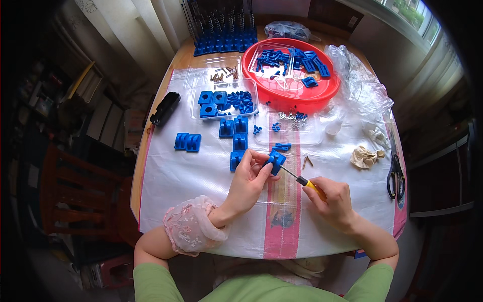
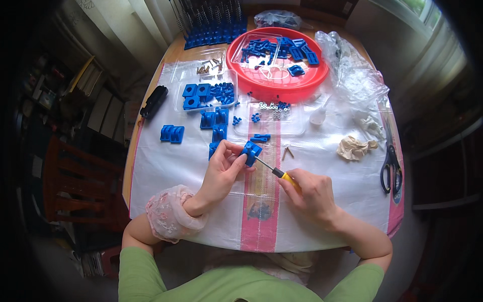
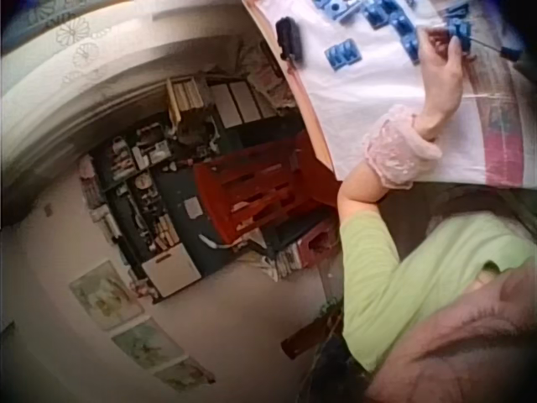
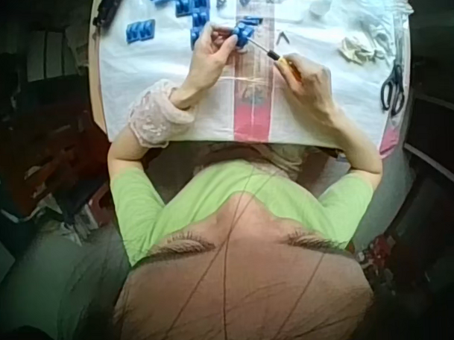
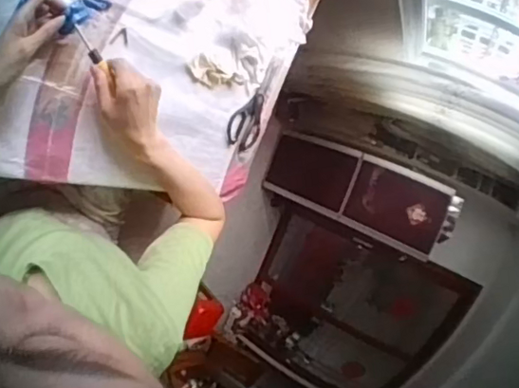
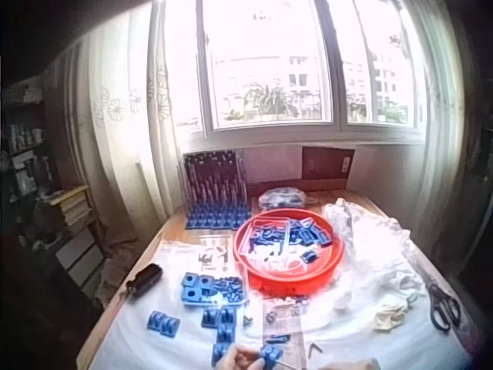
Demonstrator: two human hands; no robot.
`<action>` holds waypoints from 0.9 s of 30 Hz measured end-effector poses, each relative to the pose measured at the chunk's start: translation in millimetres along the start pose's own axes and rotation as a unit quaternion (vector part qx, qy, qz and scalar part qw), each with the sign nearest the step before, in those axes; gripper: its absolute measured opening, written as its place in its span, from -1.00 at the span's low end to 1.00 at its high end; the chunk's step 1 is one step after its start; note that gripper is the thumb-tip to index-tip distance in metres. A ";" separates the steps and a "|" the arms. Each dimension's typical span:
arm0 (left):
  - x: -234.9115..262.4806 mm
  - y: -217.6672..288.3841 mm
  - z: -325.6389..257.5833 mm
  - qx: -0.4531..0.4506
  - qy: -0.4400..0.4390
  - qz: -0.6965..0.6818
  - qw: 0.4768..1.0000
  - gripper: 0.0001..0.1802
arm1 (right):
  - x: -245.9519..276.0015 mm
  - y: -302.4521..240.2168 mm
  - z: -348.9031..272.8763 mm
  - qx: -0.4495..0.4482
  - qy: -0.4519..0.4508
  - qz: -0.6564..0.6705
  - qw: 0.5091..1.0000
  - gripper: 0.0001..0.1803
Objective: Assemble blue plastic lighting components using a screwdriver to adjust or pry parts as needed.
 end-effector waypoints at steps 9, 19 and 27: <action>-0.8 0.3 -0.1 0.000 -0.004 -0.005 1.000 -0.86 | 2.8 -0.8 4.0 -0.046 -0.012 0.055 0.997 -0.81; -0.6 0.1 0.9 -0.001 -0.005 -0.001 1.000 -0.86 | 4.1 -6.5 2.9 0.056 0.034 0.007 0.998 -0.75; -1.6 1.1 0.1 0.004 0.005 -0.008 1.000 -0.85 | 1.6 -1.6 -0.6 0.012 0.004 -0.022 1.000 -0.86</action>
Point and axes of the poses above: each hand's wrist, its own z-axis towards the middle knuckle, its own x-axis out of the back of the hand, y = z × x, the point moved 3 cm from there along z, towards the middle knuckle, and after that the axes turned 12 degrees about z, right-handed, at the moved point
